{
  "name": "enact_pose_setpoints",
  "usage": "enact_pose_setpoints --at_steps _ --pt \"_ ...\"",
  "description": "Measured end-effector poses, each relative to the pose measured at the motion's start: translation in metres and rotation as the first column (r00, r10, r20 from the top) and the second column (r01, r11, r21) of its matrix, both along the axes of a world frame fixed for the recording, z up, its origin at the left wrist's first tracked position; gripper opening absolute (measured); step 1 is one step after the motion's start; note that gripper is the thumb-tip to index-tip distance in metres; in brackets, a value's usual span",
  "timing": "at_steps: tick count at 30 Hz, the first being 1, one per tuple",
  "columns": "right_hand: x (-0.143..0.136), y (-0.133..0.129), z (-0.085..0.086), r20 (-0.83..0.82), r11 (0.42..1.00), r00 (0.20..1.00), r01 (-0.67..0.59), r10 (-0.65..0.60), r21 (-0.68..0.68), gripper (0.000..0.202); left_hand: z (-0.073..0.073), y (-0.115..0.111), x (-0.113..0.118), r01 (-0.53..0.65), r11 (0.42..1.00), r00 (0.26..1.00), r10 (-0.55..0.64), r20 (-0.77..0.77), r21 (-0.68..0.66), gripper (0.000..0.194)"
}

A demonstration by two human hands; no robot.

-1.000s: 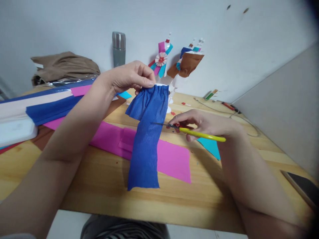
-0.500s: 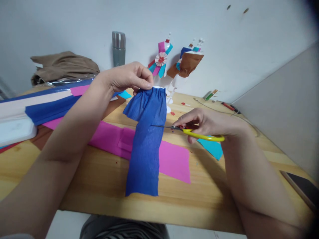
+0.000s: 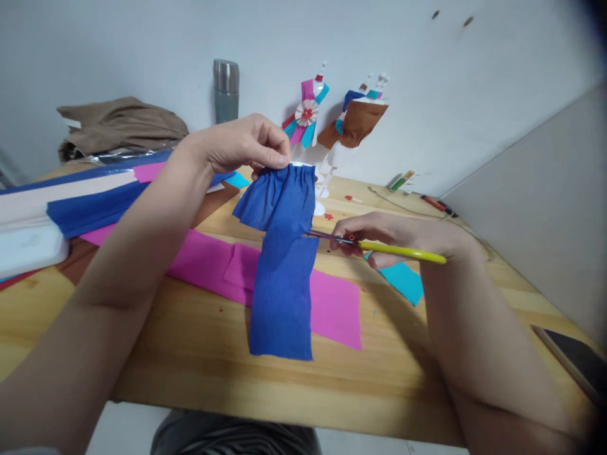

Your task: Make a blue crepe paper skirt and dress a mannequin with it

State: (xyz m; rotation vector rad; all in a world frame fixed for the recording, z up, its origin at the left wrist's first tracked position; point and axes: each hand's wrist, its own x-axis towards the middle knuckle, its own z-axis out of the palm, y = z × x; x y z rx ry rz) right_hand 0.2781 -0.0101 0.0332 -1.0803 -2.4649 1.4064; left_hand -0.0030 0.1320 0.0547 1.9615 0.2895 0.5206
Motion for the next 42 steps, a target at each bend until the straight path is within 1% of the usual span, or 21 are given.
enact_pose_setpoints --at_steps 4,10,12,16,19,22,25,28,31,35,38,42 --pt "0.002 0.003 -0.003 -0.012 0.999 1.000 -0.025 0.025 -0.020 0.041 0.001 -0.003 0.002 -0.011 0.999 0.999 0.013 0.033 -0.048 0.050" --pt "-0.005 0.005 -0.006 0.030 1.000 0.999 -0.029 0.029 0.011 0.049 -0.001 -0.004 0.006 -0.024 0.995 0.994 0.034 0.102 -0.094 0.056" --pt "-0.007 0.006 -0.006 0.022 0.999 1.000 -0.017 0.016 0.036 0.052 -0.003 -0.004 0.007 -0.030 0.995 0.993 0.039 0.108 -0.092 0.049" --pt "-0.010 0.006 -0.007 -0.042 0.998 0.999 0.001 0.002 0.059 0.058 -0.006 -0.003 0.010 -0.030 0.997 0.995 0.037 0.091 -0.077 0.029" --pt "-0.013 0.006 -0.009 -0.063 0.999 0.998 0.016 -0.014 0.033 0.058 -0.007 -0.004 0.013 -0.024 0.997 0.995 0.031 0.090 -0.077 0.021" --pt "-0.015 0.005 -0.011 -0.074 1.000 0.997 0.016 -0.016 0.006 0.058 -0.008 -0.005 0.015 -0.046 0.997 0.995 0.051 0.081 -0.064 0.014" --pt "-0.015 0.006 -0.015 -0.119 0.999 0.993 0.009 -0.014 -0.046 0.059 -0.009 -0.006 0.016 -0.057 0.998 0.994 0.059 0.087 -0.035 0.011" --pt "-0.014 0.009 -0.021 -0.163 0.998 0.987 0.000 -0.011 -0.066 0.060 -0.009 -0.006 0.016 -0.056 0.998 0.994 0.056 0.092 -0.003 0.014" --pt "-0.012 0.011 -0.025 -0.184 0.998 0.983 0.004 -0.016 -0.065 0.062 -0.009 -0.008 0.017 -0.042 0.999 0.997 0.041 0.064 0.007 0.024" --pt "-0.011 0.011 -0.026 -0.182 0.994 0.983 0.016 -0.036 -0.109 0.064 -0.009 -0.009 0.017 -0.014 1.000 0.998 0.013 0.060 0.005 0.033" --pt "-0.012 0.011 -0.027 -0.176 0.994 0.984 -0.002 -0.018 -0.112 0.064 -0.010 -0.008 0.018 -0.013 1.000 0.998 0.013 0.067 0.000 0.035" --pt "-0.014 0.011 -0.029 -0.211 0.994 0.977 -0.008 -0.017 -0.113 0.061 -0.010 -0.007 0.018 -0.013 1.000 0.998 0.012 0.064 0.012 0.040"
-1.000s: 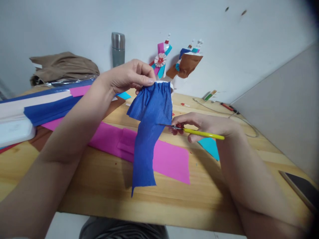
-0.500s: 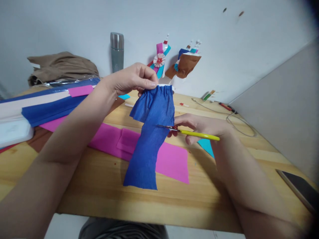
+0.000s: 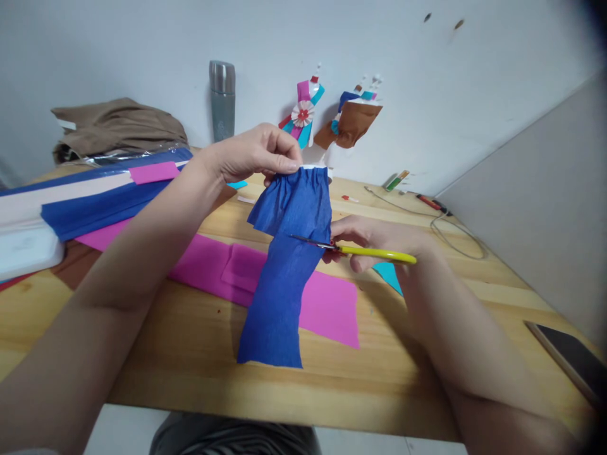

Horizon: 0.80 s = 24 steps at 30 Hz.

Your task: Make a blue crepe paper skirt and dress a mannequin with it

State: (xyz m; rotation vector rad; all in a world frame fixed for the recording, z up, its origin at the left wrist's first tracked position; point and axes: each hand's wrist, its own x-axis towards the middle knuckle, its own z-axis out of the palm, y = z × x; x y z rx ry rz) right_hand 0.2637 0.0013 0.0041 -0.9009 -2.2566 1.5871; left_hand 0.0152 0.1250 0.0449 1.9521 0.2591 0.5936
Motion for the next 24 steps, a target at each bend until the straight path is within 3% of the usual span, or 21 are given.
enact_pose_setpoints --at_steps 12,18,24 --pt "-0.0026 -0.0024 -0.0001 -0.032 0.996 0.996 0.081 -0.081 -0.023 0.048 -0.0027 0.0044 -0.0017 -0.002 0.999 1.000 0.002 -0.002 0.037 0.035" --pt "-0.0007 -0.0008 0.0020 0.075 0.986 0.986 0.156 -0.151 -0.063 0.049 -0.0025 0.0075 -0.0046 -0.014 0.999 0.999 0.016 -0.036 0.038 0.031" --pt "0.0023 -0.0037 0.0084 0.098 0.995 0.991 0.095 -0.091 -0.037 0.048 0.0002 0.0074 -0.0065 -0.093 0.992 0.991 0.100 -0.090 0.084 0.016"
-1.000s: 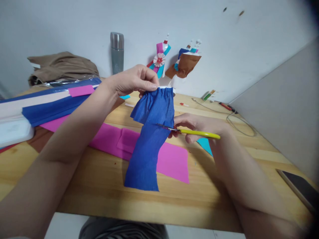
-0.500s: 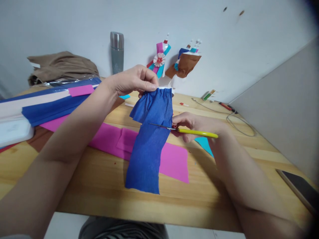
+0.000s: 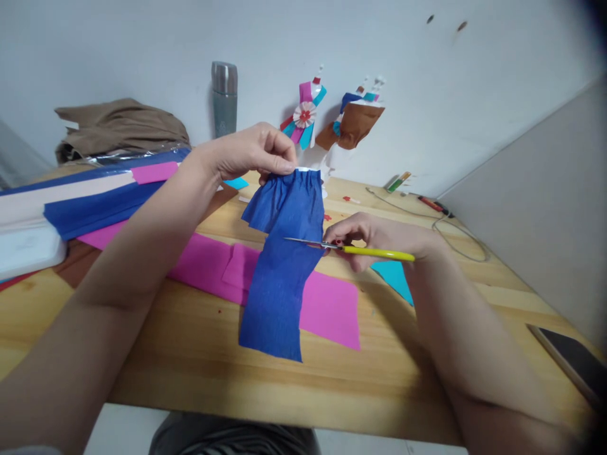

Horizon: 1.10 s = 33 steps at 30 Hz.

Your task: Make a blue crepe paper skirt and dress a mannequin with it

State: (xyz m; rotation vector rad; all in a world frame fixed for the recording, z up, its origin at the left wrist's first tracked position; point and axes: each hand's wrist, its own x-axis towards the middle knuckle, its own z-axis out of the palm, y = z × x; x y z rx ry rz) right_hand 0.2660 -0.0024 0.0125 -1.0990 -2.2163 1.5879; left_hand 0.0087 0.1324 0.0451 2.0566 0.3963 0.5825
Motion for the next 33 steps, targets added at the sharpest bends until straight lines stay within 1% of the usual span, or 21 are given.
enact_pose_setpoints --at_steps 2,4,9,13,17,21,25,29,33 --pt "0.002 -0.001 0.001 -0.001 0.998 0.999 -0.052 0.052 0.030 0.052 0.000 -0.001 0.001 -0.011 1.000 1.000 0.011 0.000 -0.001 0.013" --pt "0.002 -0.001 0.001 -0.003 0.996 0.997 -0.078 0.078 0.049 0.056 0.001 -0.002 0.002 -0.010 1.000 1.000 0.010 0.011 -0.008 0.011" --pt "0.000 0.001 -0.003 0.026 0.994 0.995 -0.102 0.101 0.050 0.058 0.001 -0.008 0.005 0.005 0.998 0.998 0.000 0.061 -0.067 0.011" --pt "0.002 0.002 -0.006 -0.006 0.994 0.996 -0.087 0.088 0.072 0.061 0.001 -0.011 0.007 -0.007 0.996 0.999 0.011 0.041 -0.091 0.012" --pt "0.002 0.001 -0.007 -0.057 0.993 0.995 -0.080 0.085 0.089 0.063 0.002 -0.015 0.009 -0.034 0.996 0.999 0.035 0.015 -0.079 0.012" --pt "0.000 0.001 -0.007 -0.037 0.993 0.995 -0.085 0.088 0.079 0.066 0.002 -0.017 0.011 -0.037 0.997 0.999 0.038 0.018 -0.062 0.010" --pt "-0.003 0.001 -0.005 -0.030 0.992 0.995 -0.098 0.100 0.080 0.069 -0.001 -0.015 0.011 -0.055 0.998 0.998 0.055 0.005 -0.033 0.011" --pt "-0.004 0.001 -0.006 -0.080 0.994 0.992 -0.093 0.096 0.049 0.066 0.000 -0.013 0.012 -0.053 0.998 0.998 0.053 -0.038 0.018 0.010" --pt "-0.002 0.002 -0.011 -0.120 0.996 0.989 -0.086 0.088 0.018 0.062 0.005 -0.017 0.013 -0.074 0.995 0.994 0.079 -0.079 0.071 0.011"
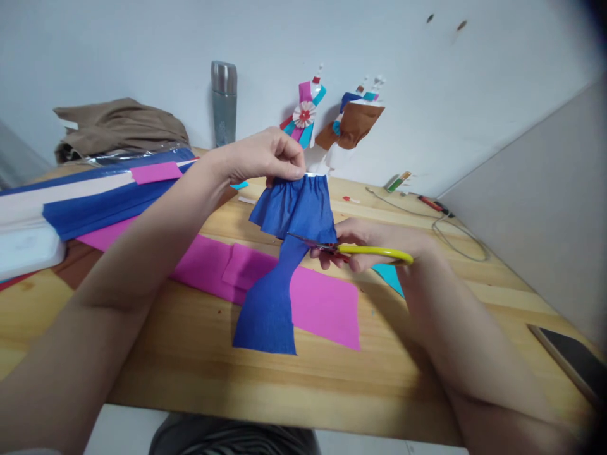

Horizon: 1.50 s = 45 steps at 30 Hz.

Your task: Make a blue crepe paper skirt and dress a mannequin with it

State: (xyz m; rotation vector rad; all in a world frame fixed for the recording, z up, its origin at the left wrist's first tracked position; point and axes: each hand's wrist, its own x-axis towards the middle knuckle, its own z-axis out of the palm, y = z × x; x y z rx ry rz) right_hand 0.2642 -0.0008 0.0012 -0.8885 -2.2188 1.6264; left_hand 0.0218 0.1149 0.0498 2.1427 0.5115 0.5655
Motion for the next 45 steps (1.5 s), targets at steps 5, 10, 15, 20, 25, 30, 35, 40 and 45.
enact_pose_setpoints --at_steps 5,10,15,20,25,30,35,40,45 --pt "0.003 0.001 -0.005 0.024 1.000 1.000 -0.017 0.017 -0.016 0.048 0.003 -0.003 -0.001 0.010 0.999 1.000 -0.009 -0.024 0.038 0.011" --pt "0.003 0.001 -0.004 0.028 1.000 1.000 -0.008 0.009 -0.024 0.047 0.003 -0.003 -0.002 0.001 0.998 0.999 0.001 -0.041 0.062 0.011" --pt "0.001 0.001 -0.004 0.018 0.999 0.999 0.031 -0.030 -0.023 0.053 0.002 -0.002 -0.002 0.007 0.997 0.999 -0.004 -0.046 0.078 0.010" --pt "0.004 0.003 -0.005 0.096 0.998 0.994 0.036 -0.041 0.054 0.049 0.001 -0.001 -0.002 0.024 0.996 0.998 -0.019 -0.052 0.088 0.008" --pt "0.007 0.003 -0.001 0.190 0.997 0.980 0.049 -0.061 0.066 0.057 0.001 0.001 -0.003 0.022 0.995 0.998 -0.016 -0.061 0.102 0.009" --pt "0.005 0.000 0.002 0.246 0.995 0.964 0.089 -0.097 0.046 0.058 0.002 0.001 -0.005 0.007 0.996 0.997 0.000 -0.083 0.084 0.009" --pt "0.006 -0.001 0.006 0.210 0.996 0.976 0.034 -0.051 0.081 0.055 0.003 0.002 -0.006 -0.007 0.997 0.996 0.013 -0.086 0.074 0.007" --pt "0.006 -0.001 0.007 0.185 0.996 0.983 -0.033 0.017 0.083 0.058 0.003 0.003 -0.007 -0.026 0.998 0.997 0.029 -0.065 0.058 0.009" --pt "-0.001 -0.001 0.007 0.206 0.993 0.978 -0.040 0.018 0.107 0.061 0.003 0.000 -0.003 -0.054 0.998 0.996 0.057 -0.070 0.044 0.009"
